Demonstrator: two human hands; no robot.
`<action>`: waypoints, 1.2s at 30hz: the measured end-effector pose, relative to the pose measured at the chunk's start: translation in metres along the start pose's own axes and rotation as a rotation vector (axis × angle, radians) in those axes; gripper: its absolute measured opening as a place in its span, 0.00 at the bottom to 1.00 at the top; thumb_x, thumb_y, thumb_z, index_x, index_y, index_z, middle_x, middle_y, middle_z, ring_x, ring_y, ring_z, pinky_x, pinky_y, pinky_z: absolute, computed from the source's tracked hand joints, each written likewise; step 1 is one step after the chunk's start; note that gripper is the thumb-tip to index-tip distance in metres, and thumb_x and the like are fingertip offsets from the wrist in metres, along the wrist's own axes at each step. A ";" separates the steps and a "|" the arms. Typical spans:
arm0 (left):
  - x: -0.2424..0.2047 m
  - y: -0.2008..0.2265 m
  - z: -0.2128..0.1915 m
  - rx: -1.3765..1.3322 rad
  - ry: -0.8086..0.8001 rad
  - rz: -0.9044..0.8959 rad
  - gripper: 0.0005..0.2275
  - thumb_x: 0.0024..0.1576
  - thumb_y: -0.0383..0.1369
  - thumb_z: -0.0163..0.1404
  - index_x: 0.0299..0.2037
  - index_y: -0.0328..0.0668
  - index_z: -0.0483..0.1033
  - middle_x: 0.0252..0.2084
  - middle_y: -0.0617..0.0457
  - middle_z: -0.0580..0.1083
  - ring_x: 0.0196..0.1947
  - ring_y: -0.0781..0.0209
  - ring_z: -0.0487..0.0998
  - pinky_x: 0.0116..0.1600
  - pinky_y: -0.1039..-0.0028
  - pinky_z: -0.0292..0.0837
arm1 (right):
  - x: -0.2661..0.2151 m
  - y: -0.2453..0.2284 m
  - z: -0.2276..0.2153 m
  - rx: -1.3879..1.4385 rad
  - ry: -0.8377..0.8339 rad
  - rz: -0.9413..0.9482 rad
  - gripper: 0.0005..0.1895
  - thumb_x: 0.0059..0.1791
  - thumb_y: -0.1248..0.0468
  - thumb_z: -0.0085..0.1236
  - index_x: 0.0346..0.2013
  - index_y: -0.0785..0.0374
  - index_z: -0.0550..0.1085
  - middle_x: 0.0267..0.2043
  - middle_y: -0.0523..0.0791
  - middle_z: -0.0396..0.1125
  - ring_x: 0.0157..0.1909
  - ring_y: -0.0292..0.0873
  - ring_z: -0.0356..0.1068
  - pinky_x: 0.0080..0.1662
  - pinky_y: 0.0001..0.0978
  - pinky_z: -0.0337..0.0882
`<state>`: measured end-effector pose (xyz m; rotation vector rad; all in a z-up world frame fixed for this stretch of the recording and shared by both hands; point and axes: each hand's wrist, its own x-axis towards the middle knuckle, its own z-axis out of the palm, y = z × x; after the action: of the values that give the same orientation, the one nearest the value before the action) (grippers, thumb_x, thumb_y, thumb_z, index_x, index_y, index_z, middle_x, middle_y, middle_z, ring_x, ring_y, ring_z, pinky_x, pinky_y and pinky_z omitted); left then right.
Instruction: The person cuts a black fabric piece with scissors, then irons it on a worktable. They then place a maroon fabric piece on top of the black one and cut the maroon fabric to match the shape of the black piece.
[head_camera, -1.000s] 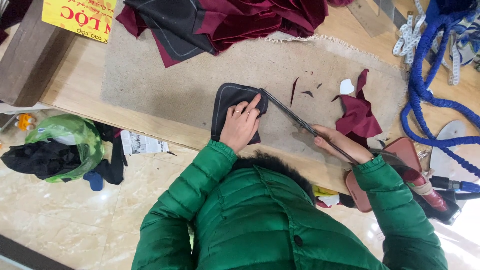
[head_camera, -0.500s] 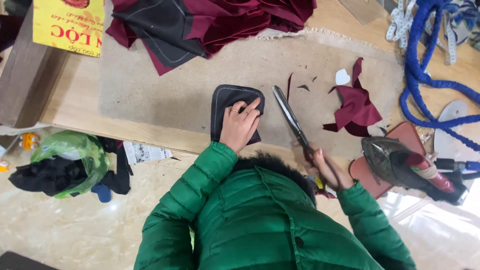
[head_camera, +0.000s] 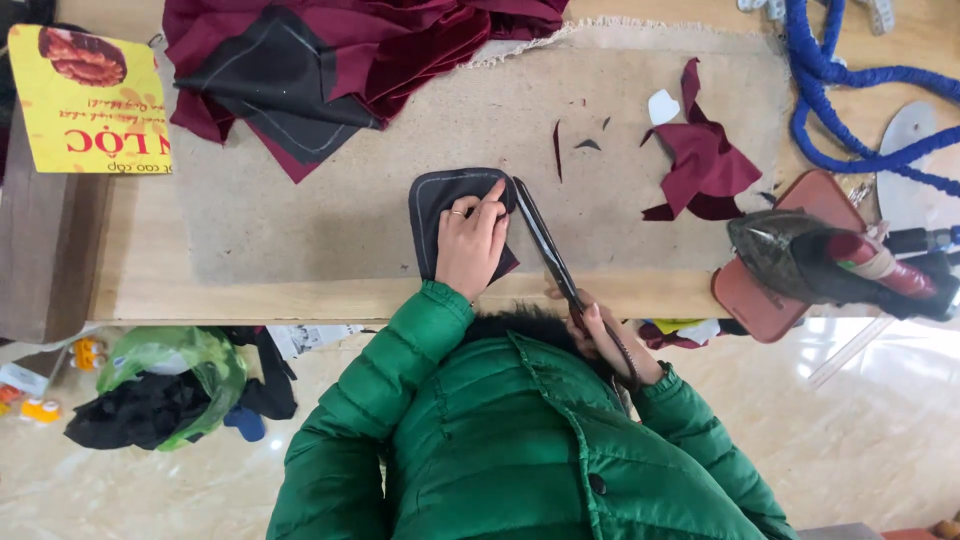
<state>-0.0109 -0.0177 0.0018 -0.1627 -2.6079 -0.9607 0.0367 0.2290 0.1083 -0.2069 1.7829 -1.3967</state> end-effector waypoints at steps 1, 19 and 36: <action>0.000 -0.001 0.000 -0.002 -0.004 0.003 0.02 0.66 0.35 0.45 0.42 0.52 0.67 0.60 0.54 0.77 0.47 0.53 0.74 0.45 0.66 0.65 | 0.002 0.006 0.002 0.003 0.005 0.001 0.34 0.57 0.44 0.16 0.56 0.65 0.66 0.27 0.43 0.60 0.20 0.37 0.66 0.21 0.25 0.64; 0.002 -0.002 -0.002 0.014 -0.053 -0.006 0.02 0.65 0.37 0.45 0.44 0.55 0.67 0.59 0.55 0.76 0.48 0.53 0.73 0.45 0.64 0.64 | 0.011 0.016 0.017 -0.048 0.142 0.063 0.29 0.57 0.46 0.26 0.57 0.62 0.67 0.24 0.42 0.58 0.23 0.34 0.57 0.25 0.24 0.55; 0.003 0.000 -0.004 0.050 -0.037 0.014 0.03 0.65 0.38 0.45 0.43 0.54 0.66 0.55 0.54 0.77 0.47 0.53 0.72 0.44 0.64 0.63 | 0.011 0.016 0.007 -0.061 0.113 0.072 0.26 0.57 0.45 0.26 0.51 0.58 0.68 0.24 0.40 0.58 0.23 0.34 0.59 0.26 0.22 0.56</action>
<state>-0.0124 -0.0205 0.0058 -0.1876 -2.6580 -0.8949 0.0403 0.2231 0.0886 -0.0974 1.9084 -1.3266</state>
